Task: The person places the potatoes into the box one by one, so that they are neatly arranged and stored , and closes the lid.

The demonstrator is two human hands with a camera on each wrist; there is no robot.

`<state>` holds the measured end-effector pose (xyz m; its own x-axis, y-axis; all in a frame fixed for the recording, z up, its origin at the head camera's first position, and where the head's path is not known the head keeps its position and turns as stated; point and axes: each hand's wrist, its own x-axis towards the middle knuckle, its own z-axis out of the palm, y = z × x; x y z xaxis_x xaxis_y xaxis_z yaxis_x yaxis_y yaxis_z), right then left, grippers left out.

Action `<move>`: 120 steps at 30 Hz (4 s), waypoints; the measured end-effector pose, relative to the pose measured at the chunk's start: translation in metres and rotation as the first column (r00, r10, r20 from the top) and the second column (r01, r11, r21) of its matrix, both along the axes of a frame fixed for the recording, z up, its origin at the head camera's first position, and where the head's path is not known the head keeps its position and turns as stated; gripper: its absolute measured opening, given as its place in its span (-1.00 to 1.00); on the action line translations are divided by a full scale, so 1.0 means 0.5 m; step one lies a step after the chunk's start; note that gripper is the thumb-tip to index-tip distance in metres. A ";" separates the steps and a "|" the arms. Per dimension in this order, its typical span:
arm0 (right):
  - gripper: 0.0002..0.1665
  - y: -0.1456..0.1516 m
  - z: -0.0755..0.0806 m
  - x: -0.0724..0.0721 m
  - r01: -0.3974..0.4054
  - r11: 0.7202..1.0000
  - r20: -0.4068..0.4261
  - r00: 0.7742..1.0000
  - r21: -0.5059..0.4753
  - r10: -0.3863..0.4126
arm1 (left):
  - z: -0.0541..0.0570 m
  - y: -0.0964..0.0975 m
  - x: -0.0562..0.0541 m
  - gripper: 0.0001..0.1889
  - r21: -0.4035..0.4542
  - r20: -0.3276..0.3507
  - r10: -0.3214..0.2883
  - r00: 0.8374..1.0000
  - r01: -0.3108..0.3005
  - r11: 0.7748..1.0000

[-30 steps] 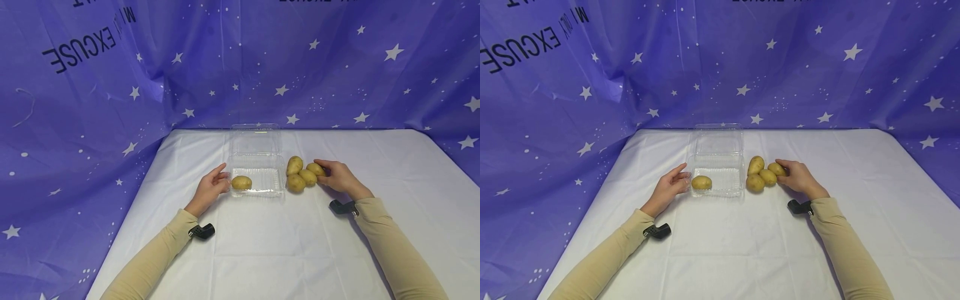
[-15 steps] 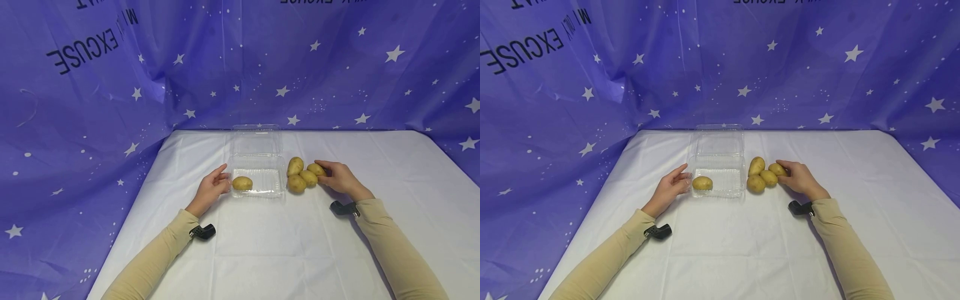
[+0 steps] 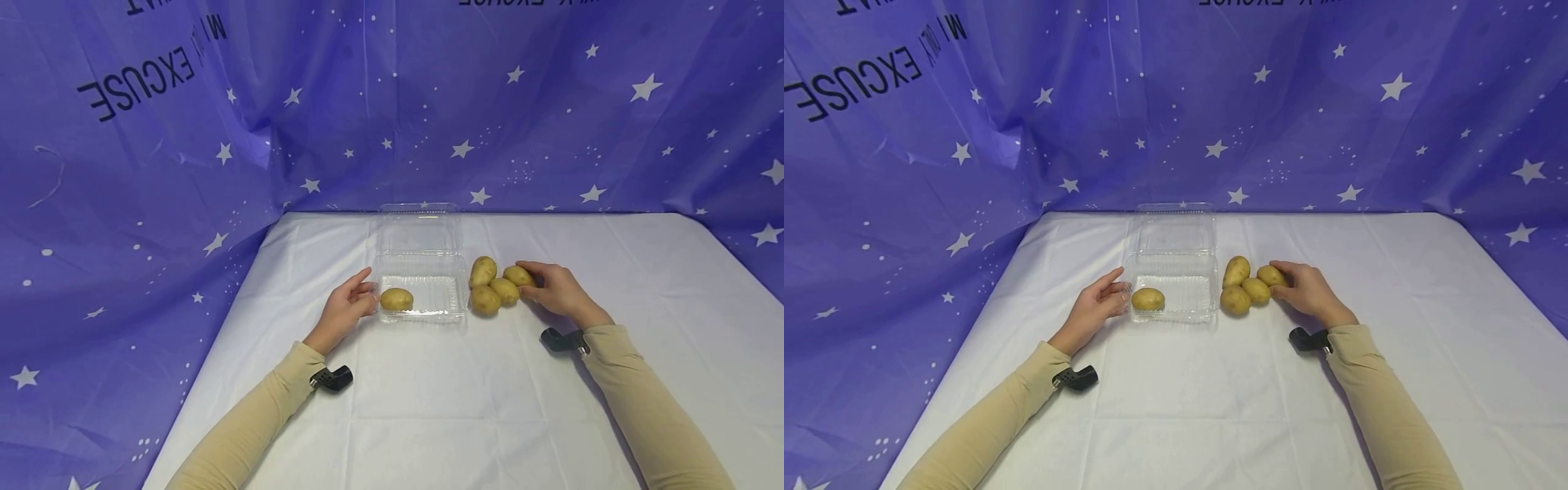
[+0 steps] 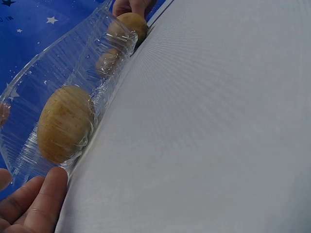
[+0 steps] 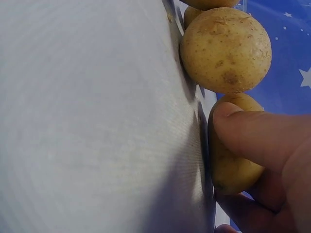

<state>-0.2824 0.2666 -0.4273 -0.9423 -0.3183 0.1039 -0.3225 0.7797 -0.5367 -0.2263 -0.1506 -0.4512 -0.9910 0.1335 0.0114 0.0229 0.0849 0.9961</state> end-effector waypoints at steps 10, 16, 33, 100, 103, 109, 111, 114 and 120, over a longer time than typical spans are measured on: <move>-0.30 0.012 0.009 -0.001 0.031 0.998 0.000 1.000 -0.047 -0.031 | 0.003 0.000 0.002 -0.28 -0.004 -0.002 -0.002 1.000 0.002 1.000; -0.29 0.012 0.016 0.001 0.025 0.998 0.005 1.000 -0.055 -0.025 | 0.002 -0.001 0.001 -0.28 -0.007 -0.003 0.001 1.000 -0.001 1.000; -0.32 0.003 0.040 0.013 -0.007 0.991 -0.024 1.000 -0.134 0.003 | 0.002 0.000 0.001 -0.28 -0.005 0.000 -0.008 1.000 0.008 1.000; -0.33 -0.326 0.082 -0.009 -0.290 0.927 0.009 0.954 -0.239 0.301 | -0.005 -0.001 -0.003 -0.29 -0.007 -0.010 0.010 1.000 -0.010 1.000; -0.33 -0.339 0.077 -0.007 -0.289 0.926 0.008 0.954 -0.242 0.300 | -0.006 -0.002 -0.003 -0.29 -0.006 -0.004 0.007 1.000 -0.007 1.000; -0.31 -0.359 0.068 -0.006 -0.289 0.923 -0.003 0.955 -0.253 0.298 | -0.005 -0.003 -0.006 -0.28 -0.017 -0.013 -0.001 1.000 0.000 1.000; -0.32 -0.363 0.064 -0.006 -0.294 0.925 -0.009 0.954 -0.241 0.301 | -0.005 -0.003 -0.007 -0.28 -0.021 -0.014 -0.001 1.000 0.000 1.000; -0.33 -0.365 0.059 -0.005 -0.294 0.932 -0.013 0.954 -0.212 0.298 | -0.006 -0.003 -0.008 -0.28 -0.019 -0.007 0.001 1.000 -0.001 1.000; -0.42 -0.368 0.053 -0.005 -0.295 0.940 -0.015 0.955 -0.168 0.297 | -0.001 -0.001 -0.005 -0.29 -0.019 -0.010 -0.001 1.000 0.001 1.000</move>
<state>-0.2847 0.0825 -0.4010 -0.8094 -0.5621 0.1702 -0.5189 0.5487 -0.6554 -0.2291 -0.1512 -0.4515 -0.9907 0.1347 0.0190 0.0332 0.1033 0.9941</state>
